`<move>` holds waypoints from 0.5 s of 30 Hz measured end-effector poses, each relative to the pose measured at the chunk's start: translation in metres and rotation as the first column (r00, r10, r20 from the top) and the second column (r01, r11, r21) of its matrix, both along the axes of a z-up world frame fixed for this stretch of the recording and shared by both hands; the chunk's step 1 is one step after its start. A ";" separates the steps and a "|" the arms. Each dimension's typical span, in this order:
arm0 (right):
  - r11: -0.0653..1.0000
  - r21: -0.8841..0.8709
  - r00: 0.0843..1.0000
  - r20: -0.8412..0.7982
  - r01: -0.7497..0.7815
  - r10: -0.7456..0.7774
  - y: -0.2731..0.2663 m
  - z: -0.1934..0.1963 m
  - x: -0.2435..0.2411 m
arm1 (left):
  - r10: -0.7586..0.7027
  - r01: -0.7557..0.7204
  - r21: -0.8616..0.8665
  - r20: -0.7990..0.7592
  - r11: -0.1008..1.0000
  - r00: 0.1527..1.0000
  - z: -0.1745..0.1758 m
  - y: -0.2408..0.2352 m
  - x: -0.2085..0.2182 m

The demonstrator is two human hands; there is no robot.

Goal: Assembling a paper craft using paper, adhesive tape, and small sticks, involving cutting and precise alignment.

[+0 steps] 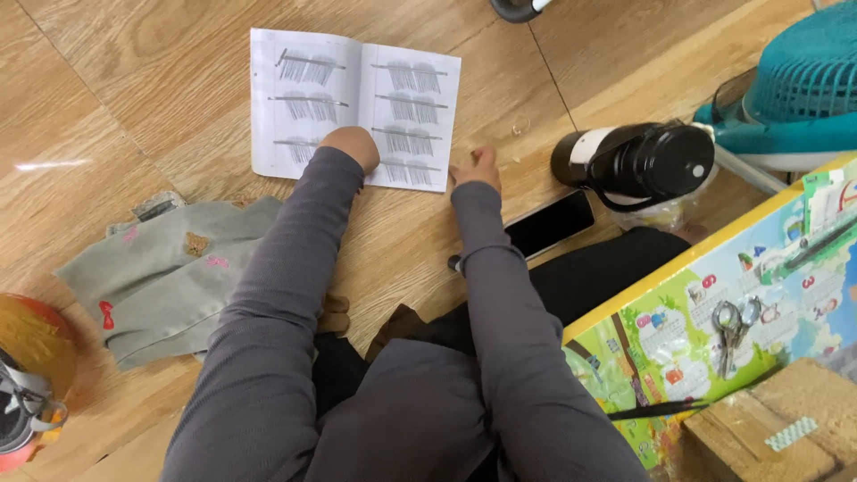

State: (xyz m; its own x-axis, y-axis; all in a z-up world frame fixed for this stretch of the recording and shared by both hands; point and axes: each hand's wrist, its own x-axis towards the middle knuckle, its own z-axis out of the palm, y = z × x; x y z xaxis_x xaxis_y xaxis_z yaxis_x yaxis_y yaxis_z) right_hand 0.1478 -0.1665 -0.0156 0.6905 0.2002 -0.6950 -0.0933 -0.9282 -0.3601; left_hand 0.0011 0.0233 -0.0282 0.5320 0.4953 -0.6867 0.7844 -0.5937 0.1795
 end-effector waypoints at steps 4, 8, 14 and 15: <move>0.991 -0.012 0.990 -0.033 0.136 -0.137 0.042 0.045 0.014 | 0.005 -0.005 0.032 0.009 0.999 1.000 -0.004 0.001 -0.001; 0.892 0.433 0.991 -0.059 0.131 -0.117 0.074 0.210 0.037 | 0.038 -0.045 -0.072 -0.104 0.996 0.994 -0.013 0.007 0.004; 0.748 0.630 0.977 0.171 -0.210 0.130 -0.069 0.460 0.038 | 0.068 -0.073 -0.036 -0.136 0.997 0.988 0.037 0.006 0.004; 0.706 0.613 0.935 0.222 -0.354 0.276 -0.110 0.491 0.036 | 0.119 -0.126 -0.037 -0.159 0.991 0.980 0.057 0.004 0.001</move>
State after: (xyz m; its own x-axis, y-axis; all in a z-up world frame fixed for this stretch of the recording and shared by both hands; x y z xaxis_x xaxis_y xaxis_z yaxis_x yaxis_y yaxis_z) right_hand 0.1837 -0.2767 0.4755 0.5666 0.7850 -0.2506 0.2367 -0.4464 -0.8630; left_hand 0.0018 0.0270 0.0293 0.3535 0.5157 -0.7804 0.8711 -0.4856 0.0737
